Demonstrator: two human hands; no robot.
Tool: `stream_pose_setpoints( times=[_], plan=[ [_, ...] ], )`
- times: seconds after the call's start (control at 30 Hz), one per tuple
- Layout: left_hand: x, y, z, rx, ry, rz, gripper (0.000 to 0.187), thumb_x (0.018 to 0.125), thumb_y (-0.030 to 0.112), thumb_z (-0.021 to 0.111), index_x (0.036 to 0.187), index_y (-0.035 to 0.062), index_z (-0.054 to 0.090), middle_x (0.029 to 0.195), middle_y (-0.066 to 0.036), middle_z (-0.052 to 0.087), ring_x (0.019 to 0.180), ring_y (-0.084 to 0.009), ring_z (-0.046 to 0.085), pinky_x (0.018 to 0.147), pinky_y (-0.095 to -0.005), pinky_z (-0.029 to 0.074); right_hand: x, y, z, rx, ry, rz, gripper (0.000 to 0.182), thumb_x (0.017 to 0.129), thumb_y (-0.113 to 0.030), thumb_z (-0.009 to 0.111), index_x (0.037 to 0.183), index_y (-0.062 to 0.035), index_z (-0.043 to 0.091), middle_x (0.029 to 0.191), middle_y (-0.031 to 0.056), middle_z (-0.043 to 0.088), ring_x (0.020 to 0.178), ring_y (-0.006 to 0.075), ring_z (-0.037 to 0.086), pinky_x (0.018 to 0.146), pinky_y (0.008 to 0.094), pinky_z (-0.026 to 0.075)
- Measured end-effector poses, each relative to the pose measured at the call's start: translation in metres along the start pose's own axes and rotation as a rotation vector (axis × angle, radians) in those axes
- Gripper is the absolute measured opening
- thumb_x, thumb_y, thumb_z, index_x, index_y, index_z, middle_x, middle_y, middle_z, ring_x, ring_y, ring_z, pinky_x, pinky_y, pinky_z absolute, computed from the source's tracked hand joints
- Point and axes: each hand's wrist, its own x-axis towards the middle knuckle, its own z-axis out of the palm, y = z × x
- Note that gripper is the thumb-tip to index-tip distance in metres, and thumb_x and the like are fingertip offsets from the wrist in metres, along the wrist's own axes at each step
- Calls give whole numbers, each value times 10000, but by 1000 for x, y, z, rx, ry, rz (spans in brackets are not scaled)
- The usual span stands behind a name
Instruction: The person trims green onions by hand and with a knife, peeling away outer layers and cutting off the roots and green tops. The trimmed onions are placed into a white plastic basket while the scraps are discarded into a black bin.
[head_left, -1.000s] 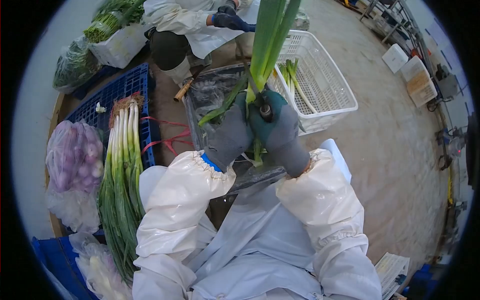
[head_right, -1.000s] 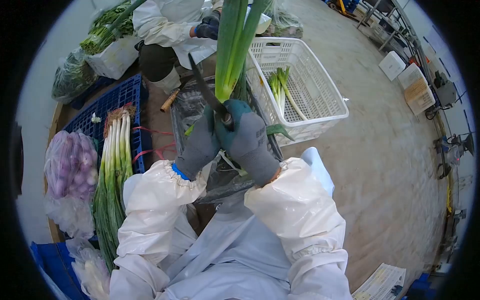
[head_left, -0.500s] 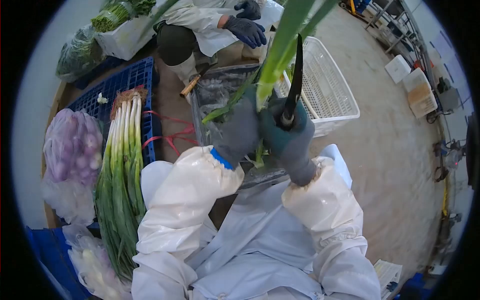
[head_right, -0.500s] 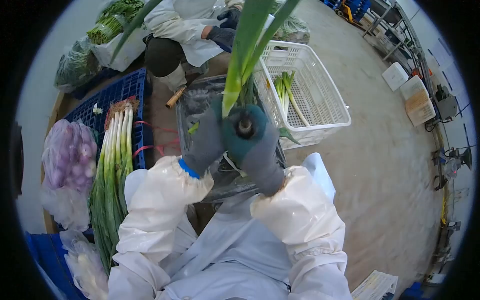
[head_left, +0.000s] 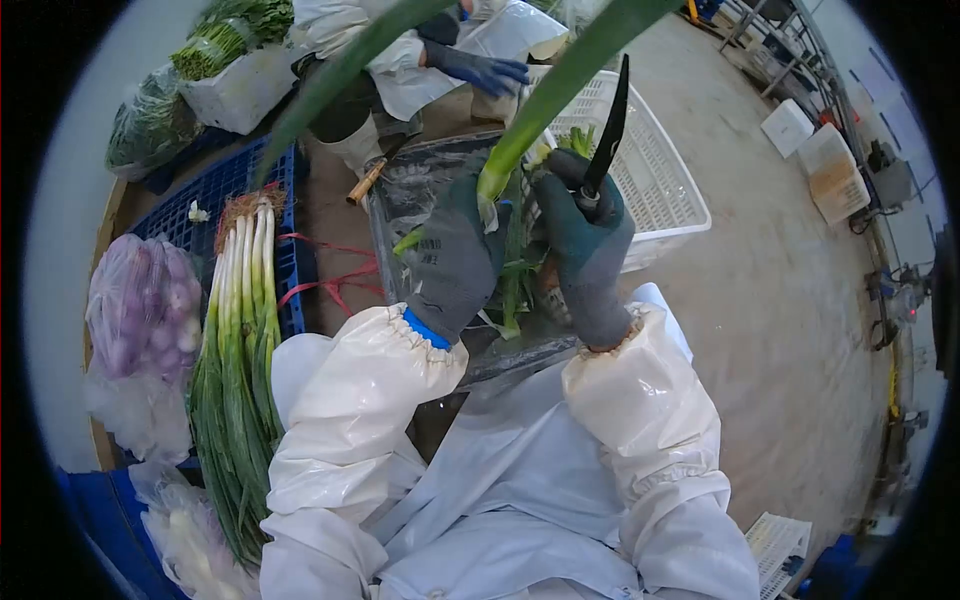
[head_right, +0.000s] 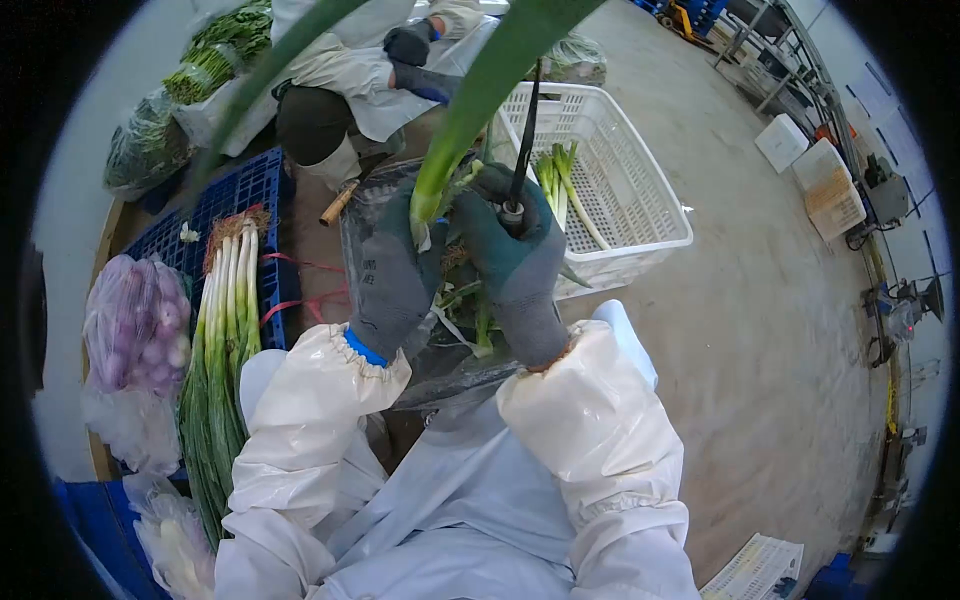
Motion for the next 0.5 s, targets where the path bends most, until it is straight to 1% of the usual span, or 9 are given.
stream_pose_setpoints(
  times=[0.03, 0.07, 0.13, 0.17, 0.23, 0.27, 0.33, 0.43, 0.5],
  plan=[
    [0, 2, 2, 53, 45, 99, 426, 863, 50, 587, 1279, 39, 495, 1104, -231, 609, 978, -379, 617, 821, -436, 483, -2, -6, 3, 69, 3, 11, 282, 818, -61, 713, 1075, 27, 636, 912, 55, 669, 708, 79, 606, 617, 214, 486],
    [-1, 4, 3, 97, 29, 100, 442, 846, 35, 585, 1279, 42, 500, 1101, -226, 606, 977, -385, 611, 824, -440, 482, -3, -10, 5, 138, 5, 20, 282, 815, -63, 715, 1070, 29, 637, 902, 53, 670, 704, 82, 608, 616, 215, 486],
    [-3, 6, 2, 189, 0, 104, 477, 811, 5, 579, 1281, 48, 509, 1095, -216, 599, 975, -397, 599, 829, -448, 480, 0, -5, 4, 163, 19, 42, 270, 812, -65, 716, 1052, 32, 639, 875, 54, 672, 698, 86, 610, 610, 217, 481],
    [-3, 4, 1, 193, -17, 102, 546, 771, 10, 620, 1303, 58, 502, 1094, -210, 588, 981, -393, 587, 829, -441, 479, 2, -2, 3, 175, 24, 54, 264, 811, -66, 716, 1043, 33, 639, 861, 54, 672, 695, 88, 611, 607, 218, 478],
    [-4, 0, -1, 204, -51, 97, 690, 693, 21, 702, 1346, 77, 487, 1090, -199, 567, 993, -385, 563, 830, -429, 475, 3, 2, 4, 129, 22, 37, 182, 812, -82, 700, 960, 4, 639, 758, 34, 615, 593, 84, 556, 525, 223, 431],
    [-4, 1, -2, 209, -53, 81, 675, 692, 15, 698, 1335, 76, 498, 1085, -195, 567, 995, -381, 564, 835, -426, 475, 3, 5, 4, 106, 20, 29, 143, 812, -89, 693, 919, -11, 638, 706, 24, 587, 541, 82, 529, 484, 225, 408],
    [-5, 1, -3, 220, -55, 49, 647, 691, 2, 692, 1311, 74, 521, 1076, -188, 566, 998, -375, 565, 844, -422, 474, 8, 13, 0, 220, 1, 96, 143, 826, -115, 675, 923, -15, 642, 704, 25, 581, 548, 87, 527, 493, 227, 409],
    [-3, -8, 3, -62, -36, 33, 607, 687, 8, 706, 1271, 61, 549, 1063, -184, 596, 975, -328, 600, 834, -395, 484, 11, 4, -6, 286, -46, 191, 145, 851, -136, 636, 931, -16, 642, 701, 30, 572, 575, 95, 526, 511, 225, 414],
    [-2, -9, -1, -218, -228, -151, 548, 735, 2, 676, 1265, 44, 540, 1111, -142, 609, 981, -235, 607, 845, -338, 486, 12, 2, -12, 312, -82, 221, 148, 868, -139, 609, 939, -13, 641, 699, 30, 562, 597, 99, 524, 523, 221, 416]
  ],
)
